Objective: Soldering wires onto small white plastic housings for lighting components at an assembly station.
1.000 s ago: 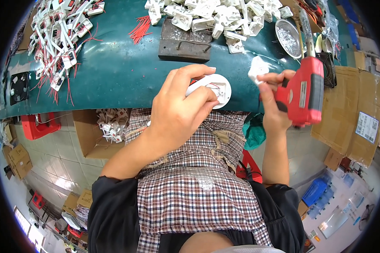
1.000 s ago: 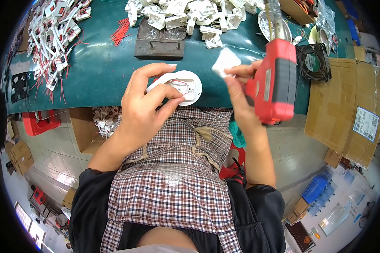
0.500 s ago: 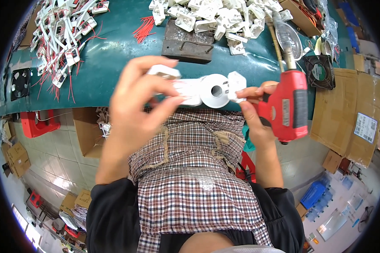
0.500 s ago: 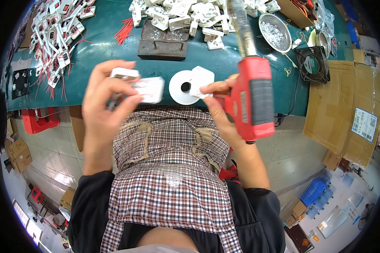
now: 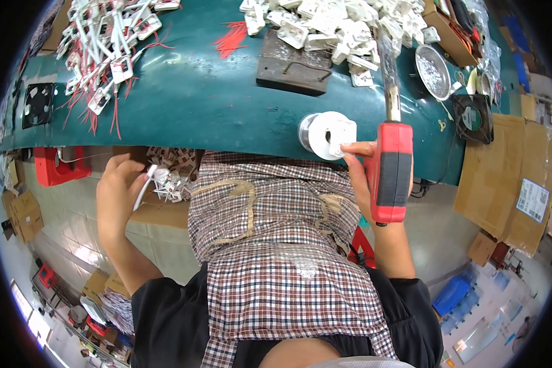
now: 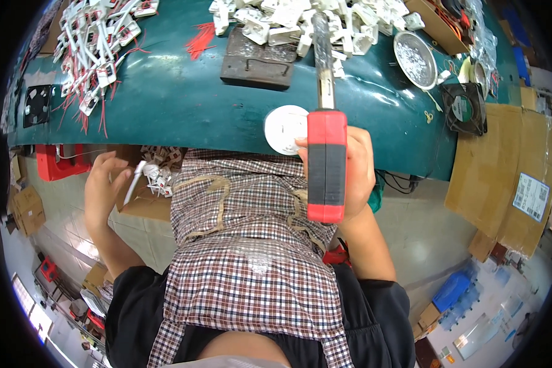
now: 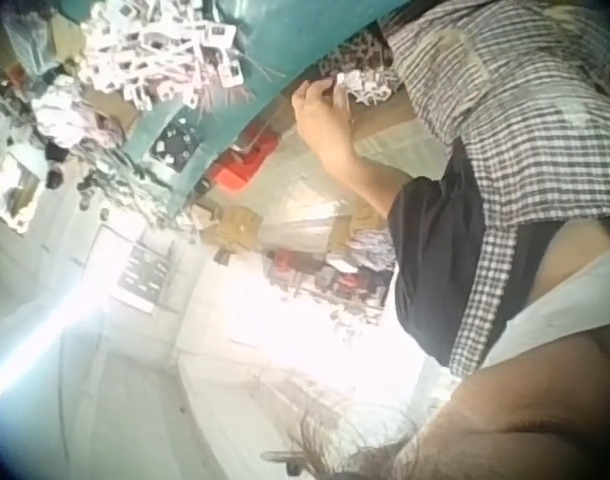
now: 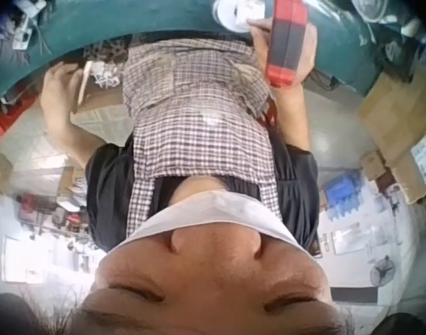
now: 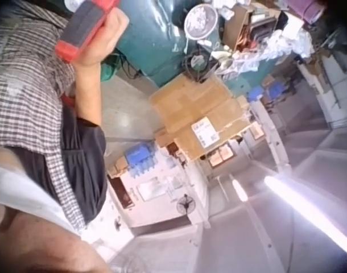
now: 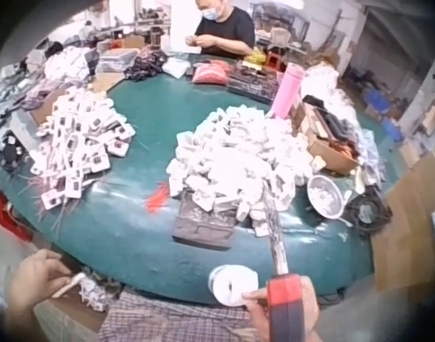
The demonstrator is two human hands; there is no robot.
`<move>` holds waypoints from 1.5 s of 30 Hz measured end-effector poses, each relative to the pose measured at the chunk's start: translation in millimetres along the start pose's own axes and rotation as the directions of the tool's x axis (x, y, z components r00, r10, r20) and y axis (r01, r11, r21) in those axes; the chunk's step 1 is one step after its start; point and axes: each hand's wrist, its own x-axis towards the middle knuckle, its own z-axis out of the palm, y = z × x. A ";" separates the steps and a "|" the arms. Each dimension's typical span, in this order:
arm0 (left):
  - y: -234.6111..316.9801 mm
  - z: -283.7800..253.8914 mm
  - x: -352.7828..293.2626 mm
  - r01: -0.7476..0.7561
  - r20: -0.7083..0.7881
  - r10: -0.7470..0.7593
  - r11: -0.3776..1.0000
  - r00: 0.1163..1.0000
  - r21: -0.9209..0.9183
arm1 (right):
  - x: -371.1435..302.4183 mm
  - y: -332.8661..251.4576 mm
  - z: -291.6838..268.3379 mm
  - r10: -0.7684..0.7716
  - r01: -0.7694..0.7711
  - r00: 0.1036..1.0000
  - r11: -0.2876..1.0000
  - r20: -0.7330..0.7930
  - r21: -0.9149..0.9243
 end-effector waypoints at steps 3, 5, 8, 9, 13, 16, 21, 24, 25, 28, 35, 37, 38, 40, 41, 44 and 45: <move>21.3 -6.9 19.5 -0.043 -0.047 0.027 0.918 0.999 -0.395 | 4.9 -7.1 -1.9 -0.160 0.160 0.987 0.975 0.011 -0.153; 41.0 -14.2 36.6 -0.082 -0.132 0.035 0.924 0.991 -0.373 | 2.8 -7.4 -4.8 -0.210 0.203 0.978 0.950 -0.005 -0.236; 47.6 -13.0 73.3 -0.094 -0.305 -0.015 0.936 0.952 -0.338 | -3.0 -2.6 -5.2 -0.184 0.178 0.983 0.959 -0.008 -0.220; 47.7 -11.2 88.5 -0.062 -0.391 -0.073 0.945 0.917 -0.320 | -2.3 -4.9 -5.4 -0.176 0.170 0.984 0.961 -0.010 -0.216; 28.0 3.0 150.6 0.066 -0.558 -0.163 0.980 0.814 -0.190 | -6.4 -0.9 -4.1 -0.175 0.166 0.984 0.966 -0.029 -0.198; 28.5 18.8 173.3 0.247 -0.642 -0.166 0.968 0.749 0.038 | -10.4 1.3 -4.2 -0.080 0.074 0.996 0.981 -0.026 -0.181; 20.5 19.6 166.4 0.161 -0.748 -0.140 0.986 0.648 -0.046 | 7.7 -8.2 -4.5 -0.335 0.317 0.942 0.910 -0.021 -0.266; 30.9 7.9 156.5 0.091 -0.802 -0.147 0.989 0.580 -0.116 | 10.8 -12.1 -6.0 -0.392 0.376 0.920 0.853 0.034 -0.362; 35.9 2.8 153.4 0.033 -0.829 -0.172 0.983 0.532 -0.183 | 11.3 -14.4 -6.4 -0.391 0.376 0.920 0.854 0.032 -0.361; 44.4 -9.3 146.8 -0.105 -0.835 -0.266 0.928 0.482 -0.356 | 9.8 -12.3 -7.1 -0.391 0.378 0.920 0.858 0.037 -0.349; 76.7 -35.7 131.5 -0.687 -0.928 -0.289 0.625 0.236 -0.370 | 9.9 -14.0 -6.0 -0.447 0.436 0.893 0.840 0.043 -0.321; 71.8 -49.7 128.5 -0.758 -0.916 -0.302 0.521 0.265 -0.392 | 11.6 -16.8 -4.1 -0.455 0.444 0.890 0.843 0.039 -0.302; 69.9 -54.1 127.3 -0.818 -0.904 -0.309 0.406 0.296 -0.407 | 12.3 -17.5 -3.6 -0.460 0.449 0.887 0.847 0.031 -0.285; 75.8 -56.1 123.8 -0.835 -0.891 -0.336 0.355 0.306 -0.421 | 12.9 -16.6 -4.0 -0.470 0.460 0.882 0.840 0.039 -0.287; 79.1 -56.1 121.5 -0.837 -0.837 -0.393 0.238 0.382 -0.493 | 12.9 -16.1 -4.0 -0.478 0.469 0.877 0.834 0.046 -0.289; 94.9 -55.1 110.6 -0.772 -0.748 -0.408 0.144 0.523 -0.619 | 13.4 -18.0 -5.8 -0.469 0.471 0.881 0.848 0.069 -0.243; 92.8 -51.1 109.5 -0.704 -0.671 -0.395 0.079 0.628 -0.706 | 14.1 -19.7 -6.4 -0.469 0.470 0.881 0.848 0.068 -0.247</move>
